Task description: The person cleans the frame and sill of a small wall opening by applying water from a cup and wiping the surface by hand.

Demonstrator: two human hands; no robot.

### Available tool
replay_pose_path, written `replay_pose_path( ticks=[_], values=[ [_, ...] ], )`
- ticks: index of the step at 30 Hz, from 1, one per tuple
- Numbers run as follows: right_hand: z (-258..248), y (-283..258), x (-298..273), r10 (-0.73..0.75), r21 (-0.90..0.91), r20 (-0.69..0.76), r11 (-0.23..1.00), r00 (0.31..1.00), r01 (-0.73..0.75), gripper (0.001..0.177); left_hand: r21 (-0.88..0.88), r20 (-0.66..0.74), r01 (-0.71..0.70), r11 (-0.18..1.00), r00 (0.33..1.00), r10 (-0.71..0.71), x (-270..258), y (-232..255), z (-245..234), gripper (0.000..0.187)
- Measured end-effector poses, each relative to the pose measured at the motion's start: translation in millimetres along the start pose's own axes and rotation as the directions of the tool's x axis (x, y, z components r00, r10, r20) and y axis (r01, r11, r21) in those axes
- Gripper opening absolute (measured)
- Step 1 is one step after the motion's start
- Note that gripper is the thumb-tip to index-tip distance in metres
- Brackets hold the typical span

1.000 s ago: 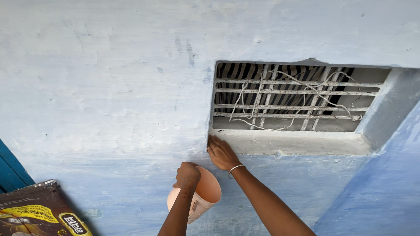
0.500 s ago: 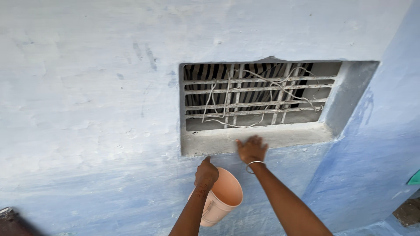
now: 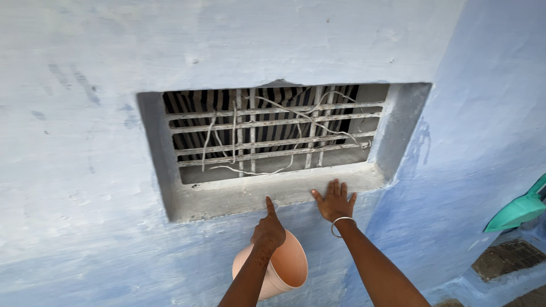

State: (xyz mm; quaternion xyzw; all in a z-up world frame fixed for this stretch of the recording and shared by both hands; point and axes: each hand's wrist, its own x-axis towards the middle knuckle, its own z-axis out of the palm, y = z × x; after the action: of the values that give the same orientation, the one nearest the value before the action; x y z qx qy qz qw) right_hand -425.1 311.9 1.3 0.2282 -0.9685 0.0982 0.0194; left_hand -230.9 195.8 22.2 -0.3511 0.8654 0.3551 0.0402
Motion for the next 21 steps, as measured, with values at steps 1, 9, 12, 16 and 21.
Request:
replay_pose_path(
  ticks=[1, 9, 12, 16, 21],
  values=[
    [-1, 15, 7, 0.109, 0.024, 0.031, 0.994, 0.994, -0.109, 0.091, -0.008, 0.007, -0.003, 1.0, 1.0, 0.003, 11, 9, 8, 0.104],
    [33, -7, 51, -0.324, 0.073, -0.104, 0.94, 0.94, 0.332, 0.089, -0.062, -0.027, 0.019, 0.998, 0.999, -0.021, 71, 62, 60, 0.103],
    [30, 13, 42, -0.383, 0.033, -0.156, 0.919, 0.91, 0.393, 0.09, -0.073, -0.022, 0.105, 0.992, 0.994, -0.107, 50, 73, 67, 0.105],
    [16, 49, 37, -0.266, 0.029, -0.177, 0.961, 0.948, 0.275, 0.092, -0.069, -0.026, 0.153, 0.986, 0.988, -0.155, 50, 76, 66, 0.107],
    [11, 79, 66, 0.133, 0.153, -0.129, 0.982, 0.983, -0.113, 0.098, -0.058, -0.055, 0.086, 0.995, 0.994, -0.089, 76, 56, 77, 0.11]
  ],
)
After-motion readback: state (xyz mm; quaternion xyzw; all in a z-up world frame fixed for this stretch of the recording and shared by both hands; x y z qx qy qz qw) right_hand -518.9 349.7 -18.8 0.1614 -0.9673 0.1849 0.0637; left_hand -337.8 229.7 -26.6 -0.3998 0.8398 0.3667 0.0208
